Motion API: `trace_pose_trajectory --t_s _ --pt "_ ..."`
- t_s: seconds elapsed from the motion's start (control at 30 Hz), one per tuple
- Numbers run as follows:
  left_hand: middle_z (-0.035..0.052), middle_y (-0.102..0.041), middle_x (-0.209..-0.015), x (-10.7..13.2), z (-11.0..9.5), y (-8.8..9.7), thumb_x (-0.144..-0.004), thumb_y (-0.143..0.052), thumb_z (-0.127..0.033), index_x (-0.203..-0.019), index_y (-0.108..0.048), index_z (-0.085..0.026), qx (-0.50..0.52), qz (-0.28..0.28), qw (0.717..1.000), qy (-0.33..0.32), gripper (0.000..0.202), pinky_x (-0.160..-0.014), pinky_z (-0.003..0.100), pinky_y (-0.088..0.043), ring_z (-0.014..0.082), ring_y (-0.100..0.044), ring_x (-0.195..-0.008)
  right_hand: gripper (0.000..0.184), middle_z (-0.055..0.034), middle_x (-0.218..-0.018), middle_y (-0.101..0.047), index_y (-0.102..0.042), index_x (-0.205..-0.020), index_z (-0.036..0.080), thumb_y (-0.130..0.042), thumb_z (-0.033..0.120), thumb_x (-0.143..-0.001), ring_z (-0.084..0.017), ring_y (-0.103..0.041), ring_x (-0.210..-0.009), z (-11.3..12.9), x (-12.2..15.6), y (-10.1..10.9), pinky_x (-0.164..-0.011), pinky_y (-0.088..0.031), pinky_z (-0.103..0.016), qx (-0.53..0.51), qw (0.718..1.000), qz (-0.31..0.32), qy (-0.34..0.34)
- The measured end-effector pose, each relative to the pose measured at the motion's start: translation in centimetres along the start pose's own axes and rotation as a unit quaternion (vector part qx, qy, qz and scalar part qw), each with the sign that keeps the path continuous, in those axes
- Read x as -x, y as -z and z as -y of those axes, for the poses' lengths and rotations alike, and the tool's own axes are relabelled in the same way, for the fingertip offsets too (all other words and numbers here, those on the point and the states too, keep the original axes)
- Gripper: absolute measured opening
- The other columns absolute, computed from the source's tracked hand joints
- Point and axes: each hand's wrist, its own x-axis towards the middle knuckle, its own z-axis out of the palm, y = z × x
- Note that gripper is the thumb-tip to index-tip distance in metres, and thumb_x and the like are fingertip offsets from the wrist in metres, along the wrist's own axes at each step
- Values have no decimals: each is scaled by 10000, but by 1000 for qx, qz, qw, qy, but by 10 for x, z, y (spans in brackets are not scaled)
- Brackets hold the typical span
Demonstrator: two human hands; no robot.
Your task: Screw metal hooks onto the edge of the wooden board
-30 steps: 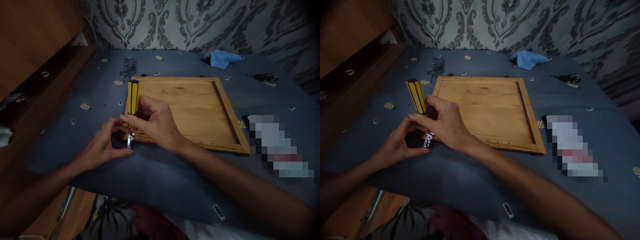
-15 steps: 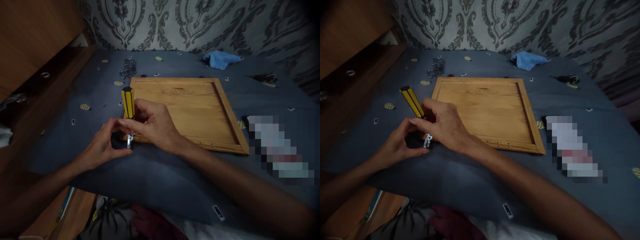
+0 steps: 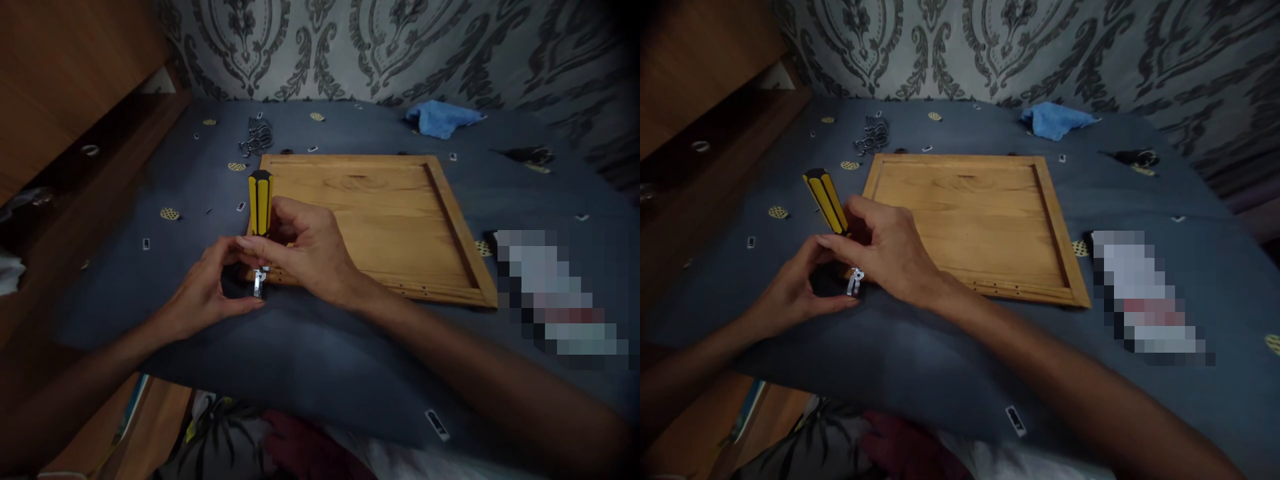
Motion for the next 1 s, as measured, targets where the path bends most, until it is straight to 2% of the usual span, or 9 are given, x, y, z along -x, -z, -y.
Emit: trace_pose_trajectory --t_s 0.1,0.2,0.33,0.43,0.5,0.67,0.77,0.93,1.0 --pt "22 -753 -1093 0 0 0 -767 -876 -400 -1168 -544 -251 -8 -7 1000 -15 541 -940 427 -560 276 -736 -1054 440 36 -699 -569 -530 -742 211 -773 549 -885 -123 -555 -659 0 1 -1 -580 -426 -262 6 1000 4 3" --pt "23 -755 -1092 0 0 0 -771 -876 -397 -1145 -541 -246 -8 -7 1000 -23 524 -930 421 -567 270 -738 -1046 304 32 -744 -606 -570 -801 208 -775 409 -901 -126 -592 -696 2 1 2 -607 -471 -251 -5 1000 27 -11" --pt "25 -759 -1102 0 0 -1 -799 -854 -370 -1162 -509 -247 16 0 1000 -27 516 -929 400 -590 251 -750 -1053 108 29 -791 -649 -623 -899 204 -715 260 -912 -131 -644 -707 8 -5 13 -678 -558 -280 -78 989 115 -47" --pt "21 -761 -1097 0 1 -1 -797 -855 -360 -1202 -493 -255 14 -4 999 -34 553 -965 411 -591 249 -752 -1065 130 17 -789 -677 -638 -880 198 -717 296 -914 -155 -678 -746 13 -10 22 -750 -592 -327 -98 976 182 -63" --pt "19 -762 -1094 0 2 -1 -793 -858 -354 -1208 -491 -259 14 -4 999 -40 562 -967 409 -592 246 -755 -1057 207 5 -794 -687 -630 -840 200 -747 359 -902 -167 -682 -756 14 -11 23 -760 -591 -342 -96 975 188 -65" --pt "16 -760 -1084 1 4 -2 -781 -867 -368 -1219 -497 -255 8 -11 999 -32 584 -866 385 -605 243 -759 -984 432 -5 -753 -653 -600 -762 196 -777 576 -867 -160 -635 -698 9 -4 11 -630 -520 -301 -50 993 97 -42" --pt "18 -754 -1088 2 4 -1 -778 -871 -401 -1212 -517 -254 -19 -20 999 -28 579 -877 420 -591 266 -745 -1006 511 17 -689 -600 -579 -718 194 -756 651 -860 -131 -573 -658 5 0 2 -577 -447 -270 8 1000 29 2" --pt "40 -769 -1117 1 3 0 -770 -878 -421 -1240 -500 -257 -4 0 1000 -13 625 -972 483 -565 300 -739 -1089 475 34 -700 -570 -546 -723 218 -761 610 -882 -121 -557 -644 11 0 3 -572 -472 -266 8 998 -54 26" --pt "50 -772 -1134 1 2 1 -753 -891 -417 -1262 -483 -261 12 8 1000 0 671 -989 485 -565 304 -742 -1107 413 25 -765 -595 -557 -763 227 -751 558 -914 -127 -577 -678 14 -2 7 -589 -499 -270 8 999 -43 23"
